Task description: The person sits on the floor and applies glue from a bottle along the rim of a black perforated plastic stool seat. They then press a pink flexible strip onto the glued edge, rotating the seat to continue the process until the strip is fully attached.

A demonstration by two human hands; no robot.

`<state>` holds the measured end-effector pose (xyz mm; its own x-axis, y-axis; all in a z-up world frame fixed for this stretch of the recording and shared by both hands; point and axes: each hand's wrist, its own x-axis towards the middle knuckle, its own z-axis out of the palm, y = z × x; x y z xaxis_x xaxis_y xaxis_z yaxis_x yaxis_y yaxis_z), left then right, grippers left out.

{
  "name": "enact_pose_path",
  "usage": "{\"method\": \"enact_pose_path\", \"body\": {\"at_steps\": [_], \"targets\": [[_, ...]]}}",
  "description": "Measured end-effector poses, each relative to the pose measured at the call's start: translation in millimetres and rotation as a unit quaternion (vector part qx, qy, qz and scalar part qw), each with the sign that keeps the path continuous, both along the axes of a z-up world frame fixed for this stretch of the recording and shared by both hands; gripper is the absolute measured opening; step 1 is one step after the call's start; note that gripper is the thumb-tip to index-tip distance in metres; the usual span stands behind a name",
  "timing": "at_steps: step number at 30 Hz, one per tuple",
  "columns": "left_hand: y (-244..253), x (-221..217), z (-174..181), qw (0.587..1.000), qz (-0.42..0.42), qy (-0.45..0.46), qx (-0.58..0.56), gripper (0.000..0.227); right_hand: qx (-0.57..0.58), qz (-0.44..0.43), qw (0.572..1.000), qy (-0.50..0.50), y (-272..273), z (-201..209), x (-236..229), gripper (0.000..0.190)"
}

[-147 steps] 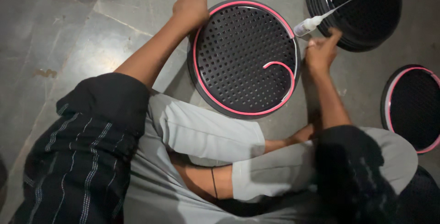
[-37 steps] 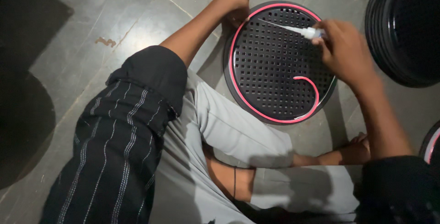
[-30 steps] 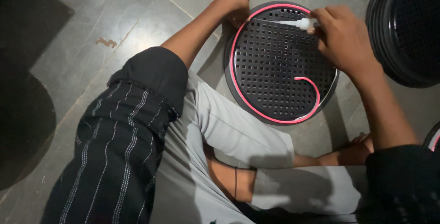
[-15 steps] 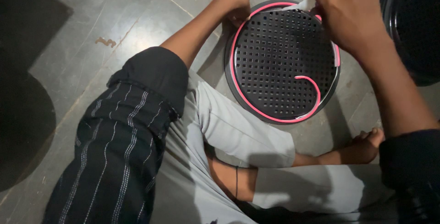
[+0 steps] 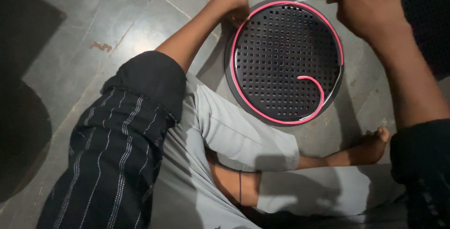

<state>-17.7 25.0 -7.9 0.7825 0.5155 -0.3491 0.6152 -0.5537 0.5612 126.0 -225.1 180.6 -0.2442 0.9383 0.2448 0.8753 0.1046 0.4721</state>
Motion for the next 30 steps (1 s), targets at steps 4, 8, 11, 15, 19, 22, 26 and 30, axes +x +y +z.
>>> {"method": "enact_pose_path", "body": {"at_steps": [4,8,11,15,19,22,26,30], "targets": [[2,3,3,1.0,-0.018,0.023,0.009,0.043,0.02,-0.001,1.0,-0.016,-7,4,5,0.009],[2,3,6,0.997,-0.038,0.066,0.019,0.041,0.013,-0.026,0.999,0.015,-15,1,8,0.01],[1,-3,13,0.998,-0.033,0.048,0.003,0.037,0.015,-0.054,0.998,0.043,-27,-6,13,0.013],[-5,-12,23,1.0,-0.004,0.029,0.003,0.041,0.017,-0.091,0.983,0.158,-53,-23,31,0.02],[-7,-17,29,0.999,0.014,0.041,0.0,0.038,0.067,-0.178,0.912,0.363,-94,-62,60,0.022],[-8,-14,31,0.997,0.022,0.067,-0.008,0.029,0.126,-0.261,0.801,0.524,-130,-108,83,0.025],[-7,-19,25,0.996,-0.047,-0.011,0.078,0.034,0.197,-0.187,0.711,0.649,-157,-168,112,0.029],[-5,-21,20,0.999,-0.017,-0.013,0.029,0.038,0.23,-0.211,0.723,0.617,-173,-193,115,0.04]]}}
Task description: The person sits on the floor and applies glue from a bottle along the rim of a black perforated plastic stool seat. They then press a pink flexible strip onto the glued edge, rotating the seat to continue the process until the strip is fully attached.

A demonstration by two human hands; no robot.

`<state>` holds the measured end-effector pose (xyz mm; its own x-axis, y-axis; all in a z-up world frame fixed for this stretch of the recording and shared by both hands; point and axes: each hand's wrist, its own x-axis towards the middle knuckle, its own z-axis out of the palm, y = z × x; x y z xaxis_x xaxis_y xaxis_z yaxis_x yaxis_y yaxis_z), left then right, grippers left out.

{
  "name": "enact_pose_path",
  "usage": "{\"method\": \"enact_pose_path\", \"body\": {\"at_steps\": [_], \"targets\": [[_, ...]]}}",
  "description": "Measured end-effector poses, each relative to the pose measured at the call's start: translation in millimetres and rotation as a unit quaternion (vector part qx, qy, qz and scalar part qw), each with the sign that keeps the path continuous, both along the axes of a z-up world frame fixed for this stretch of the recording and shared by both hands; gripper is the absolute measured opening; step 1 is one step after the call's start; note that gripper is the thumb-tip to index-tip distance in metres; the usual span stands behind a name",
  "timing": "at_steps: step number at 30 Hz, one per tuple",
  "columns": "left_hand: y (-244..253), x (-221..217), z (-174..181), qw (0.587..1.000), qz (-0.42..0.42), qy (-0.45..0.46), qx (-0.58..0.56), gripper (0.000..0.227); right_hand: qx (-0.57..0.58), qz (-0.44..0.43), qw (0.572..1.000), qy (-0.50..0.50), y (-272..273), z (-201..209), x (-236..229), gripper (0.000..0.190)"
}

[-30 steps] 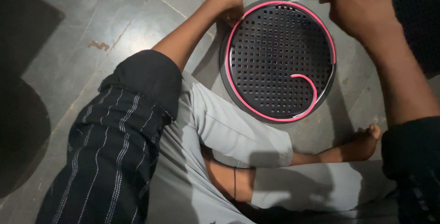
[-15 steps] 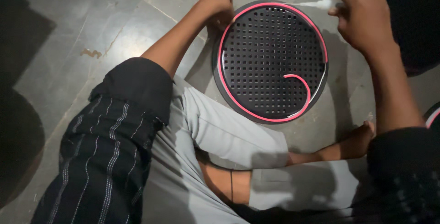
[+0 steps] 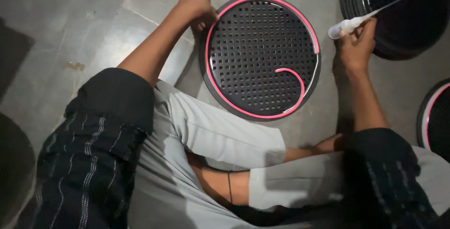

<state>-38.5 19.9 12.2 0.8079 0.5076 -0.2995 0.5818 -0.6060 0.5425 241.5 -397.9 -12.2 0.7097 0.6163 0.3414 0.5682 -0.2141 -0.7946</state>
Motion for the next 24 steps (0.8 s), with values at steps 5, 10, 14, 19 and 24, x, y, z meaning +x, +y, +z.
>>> {"method": "enact_pose_path", "body": {"at_steps": [5,10,14,19,24], "targets": [[-1,0,3,0.999,-0.013,-0.016,0.05,0.041,0.006,-0.017,0.998,0.058,1,0,-11,0.047],[-9,-1,5,0.995,0.065,0.066,-0.032,0.041,-0.173,-0.134,0.97,-0.105,-11,1,-23,0.045],[-13,3,-1,0.993,0.051,0.102,0.0,0.034,-0.439,-0.239,0.864,-0.058,-15,7,-64,0.035],[-9,2,-30,0.991,0.029,-0.056,0.115,0.045,-0.449,-0.245,0.859,-0.013,9,10,-148,0.054],[-17,20,-55,0.954,0.007,-0.246,0.169,0.039,-0.463,-0.239,0.853,0.036,6,24,-152,0.064]]}}
